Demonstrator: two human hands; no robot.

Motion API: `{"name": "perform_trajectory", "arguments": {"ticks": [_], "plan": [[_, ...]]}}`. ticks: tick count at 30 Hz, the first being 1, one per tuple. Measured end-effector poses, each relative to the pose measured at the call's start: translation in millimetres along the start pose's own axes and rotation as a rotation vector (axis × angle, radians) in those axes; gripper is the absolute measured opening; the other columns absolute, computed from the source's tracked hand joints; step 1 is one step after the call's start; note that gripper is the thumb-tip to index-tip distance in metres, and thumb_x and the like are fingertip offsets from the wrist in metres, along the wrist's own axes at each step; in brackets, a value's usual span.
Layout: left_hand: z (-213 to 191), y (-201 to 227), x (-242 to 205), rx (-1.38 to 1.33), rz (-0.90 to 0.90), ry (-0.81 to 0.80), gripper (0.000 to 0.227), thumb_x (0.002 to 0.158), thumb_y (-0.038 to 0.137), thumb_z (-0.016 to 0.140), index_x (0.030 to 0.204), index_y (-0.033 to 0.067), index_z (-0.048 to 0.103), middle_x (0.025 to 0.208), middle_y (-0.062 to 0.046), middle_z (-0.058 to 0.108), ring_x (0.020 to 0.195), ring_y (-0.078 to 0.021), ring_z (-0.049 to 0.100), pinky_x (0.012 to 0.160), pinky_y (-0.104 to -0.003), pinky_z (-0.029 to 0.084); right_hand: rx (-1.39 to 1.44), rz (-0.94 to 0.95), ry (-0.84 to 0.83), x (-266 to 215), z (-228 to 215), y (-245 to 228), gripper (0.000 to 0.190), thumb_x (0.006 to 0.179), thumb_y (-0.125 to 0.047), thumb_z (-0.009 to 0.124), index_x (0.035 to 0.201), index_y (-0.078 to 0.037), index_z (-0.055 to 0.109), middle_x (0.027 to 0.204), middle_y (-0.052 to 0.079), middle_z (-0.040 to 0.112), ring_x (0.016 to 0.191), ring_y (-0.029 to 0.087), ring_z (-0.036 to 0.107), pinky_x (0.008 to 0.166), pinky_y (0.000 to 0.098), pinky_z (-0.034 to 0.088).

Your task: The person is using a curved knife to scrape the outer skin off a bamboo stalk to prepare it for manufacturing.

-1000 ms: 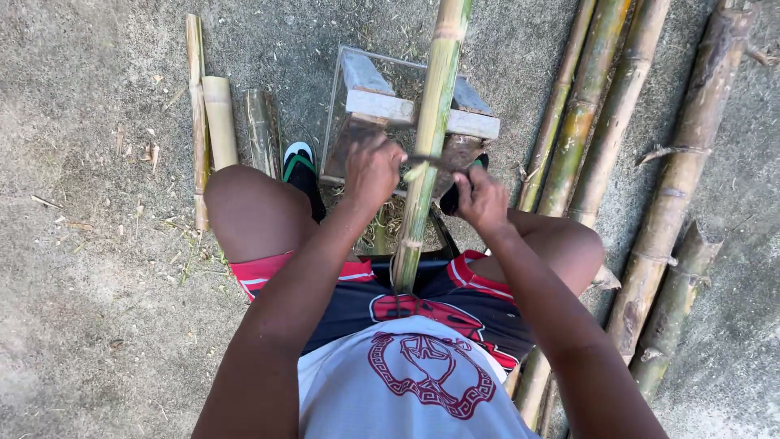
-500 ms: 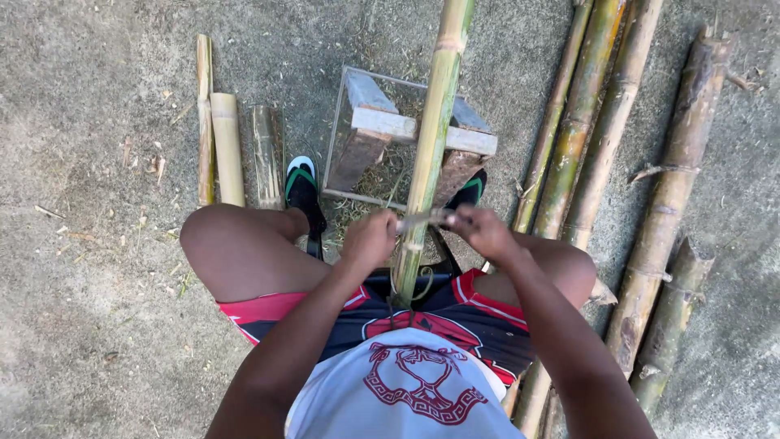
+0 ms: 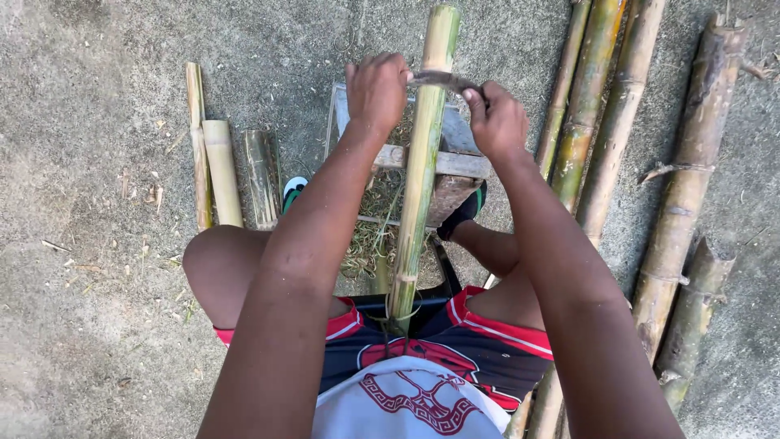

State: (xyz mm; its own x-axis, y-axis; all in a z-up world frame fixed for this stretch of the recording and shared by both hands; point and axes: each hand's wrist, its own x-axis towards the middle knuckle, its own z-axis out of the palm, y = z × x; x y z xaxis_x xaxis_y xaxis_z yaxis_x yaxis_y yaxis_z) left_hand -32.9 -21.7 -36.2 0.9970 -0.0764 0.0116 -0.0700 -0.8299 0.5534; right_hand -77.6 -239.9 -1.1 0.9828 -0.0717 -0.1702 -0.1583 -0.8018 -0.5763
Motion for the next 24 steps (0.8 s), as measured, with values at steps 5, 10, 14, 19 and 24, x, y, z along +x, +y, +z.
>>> {"name": "perform_trajectory", "arguments": {"ticks": [5, 10, 14, 19, 24], "plan": [[5.9, -1.8, -15.9, 0.015, 0.011, -0.046, 0.009, 0.094, 0.02, 0.071, 0.088, 0.0127, 0.074, 0.089, -0.004, 0.073, 0.085, -0.0198, 0.062, 0.083, -0.04, 0.037, -0.06, -0.157, 0.071, -15.7, 12.4, 25.0, 0.036, 0.107, -0.035, 0.064, 0.087, -0.005, 0.064, 0.068, 0.012, 0.063, 0.053, 0.028, 0.055, 0.053, 0.0488, 0.041], [4.3, -9.2, -52.3, 0.048, 0.099, 0.004, 0.009, 0.093, 0.014, 0.07, 0.086, 0.0124, 0.074, 0.088, -0.005, 0.073, 0.08, -0.0191, 0.063, 0.08, -0.039, 0.037, -0.008, -0.251, 0.147, -52.5, 28.8, 38.2, 0.036, 0.108, -0.033, 0.065, 0.086, -0.004, 0.063, 0.066, 0.014, 0.06, 0.052, 0.027, 0.054, 0.051, 0.0471, 0.041], [-8.6, -12.8, -110.9, 0.084, 0.175, -0.115, 0.011, 0.093, 0.008, 0.068, 0.084, 0.0095, 0.073, 0.086, -0.009, 0.073, 0.075, -0.0207, 0.063, 0.078, -0.041, 0.039, 0.028, -0.147, -0.045, -102.1, 41.3, 54.8, 0.036, 0.109, -0.035, 0.059, 0.088, -0.006, 0.063, 0.064, 0.01, 0.059, 0.047, 0.023, 0.051, 0.046, 0.0449, 0.041], [-40.8, -4.3, -220.5, 0.079, 0.13, -0.267, 0.013, 0.093, 0.01, 0.065, 0.081, 0.0112, 0.072, 0.085, -0.01, 0.072, 0.078, -0.0234, 0.067, 0.089, -0.046, 0.043, 0.094, -0.017, -0.302, -201.1, 49.7, 68.5, 0.034, 0.104, -0.038, 0.056, 0.099, -0.007, 0.069, 0.066, 0.01, 0.058, 0.047, 0.021, 0.05, 0.041, 0.043, 0.042], [-53.7, 11.7, -294.8, -0.211, -0.169, -0.343, 0.01, 0.088, 0.015, 0.071, 0.093, 0.0087, 0.077, 0.092, -0.013, 0.072, 0.092, -0.03, 0.068, 0.086, -0.052, 0.044, 0.242, -0.139, -0.526, -248.8, 53.5, 111.4, 0.035, 0.104, -0.032, 0.069, 0.089, -0.002, 0.069, 0.063, 0.011, 0.056, 0.057, 0.019, 0.049, 0.051, 0.0366, 0.041]]}}
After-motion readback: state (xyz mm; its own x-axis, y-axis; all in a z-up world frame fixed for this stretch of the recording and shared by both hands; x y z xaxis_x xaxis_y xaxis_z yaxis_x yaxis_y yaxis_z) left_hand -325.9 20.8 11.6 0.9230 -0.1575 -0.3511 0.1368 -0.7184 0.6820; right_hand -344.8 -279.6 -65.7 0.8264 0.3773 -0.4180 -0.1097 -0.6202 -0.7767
